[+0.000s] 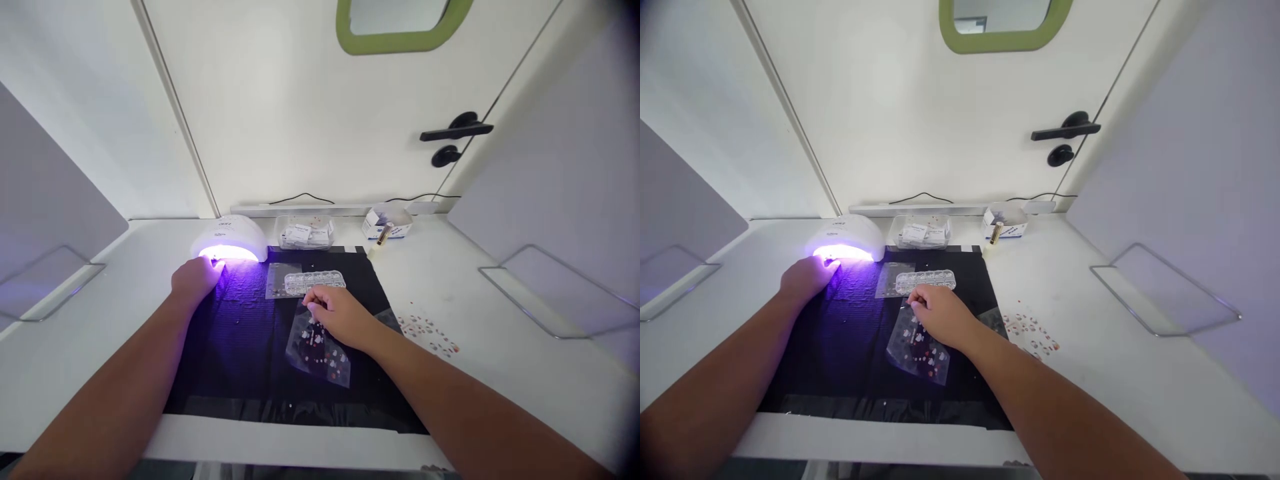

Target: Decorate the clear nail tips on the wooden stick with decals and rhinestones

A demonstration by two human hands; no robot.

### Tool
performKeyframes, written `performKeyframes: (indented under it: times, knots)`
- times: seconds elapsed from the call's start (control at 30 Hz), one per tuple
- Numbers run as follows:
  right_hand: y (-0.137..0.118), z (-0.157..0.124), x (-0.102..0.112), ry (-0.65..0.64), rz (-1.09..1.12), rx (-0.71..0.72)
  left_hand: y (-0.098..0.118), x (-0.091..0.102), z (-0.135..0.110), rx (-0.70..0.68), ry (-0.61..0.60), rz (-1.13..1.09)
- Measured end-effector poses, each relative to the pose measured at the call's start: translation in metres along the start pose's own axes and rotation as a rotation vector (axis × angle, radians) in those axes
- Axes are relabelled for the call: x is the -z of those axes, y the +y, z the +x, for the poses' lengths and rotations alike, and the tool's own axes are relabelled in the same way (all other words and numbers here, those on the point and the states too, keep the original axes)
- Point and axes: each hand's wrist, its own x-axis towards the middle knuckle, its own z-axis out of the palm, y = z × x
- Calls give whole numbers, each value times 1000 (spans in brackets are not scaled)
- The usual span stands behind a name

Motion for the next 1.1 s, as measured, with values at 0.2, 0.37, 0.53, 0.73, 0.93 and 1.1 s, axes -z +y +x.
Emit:
performKeyframes:
  times: [0.2,0.37,0.53,0.73,0.93,1.1]
  knots:
    - [1,0,-1,-6,3,2,2,-3,6,40,28,-5]
    - [2,1,-1,2,1,19,3,-6,8,52,63,-30]
    - [2,1,1,20,9,21,2,-3,3,37,37,-63]
    - [0,0,4,3,21,30,0,10,-10,-39,-21,-76]
    - [0,-1,4,-42,26,43,-8,25,-15,-142,-63,-54]
    - [2,-1,4,-67,12,38,-22,30,-14,-238,-97,-54]
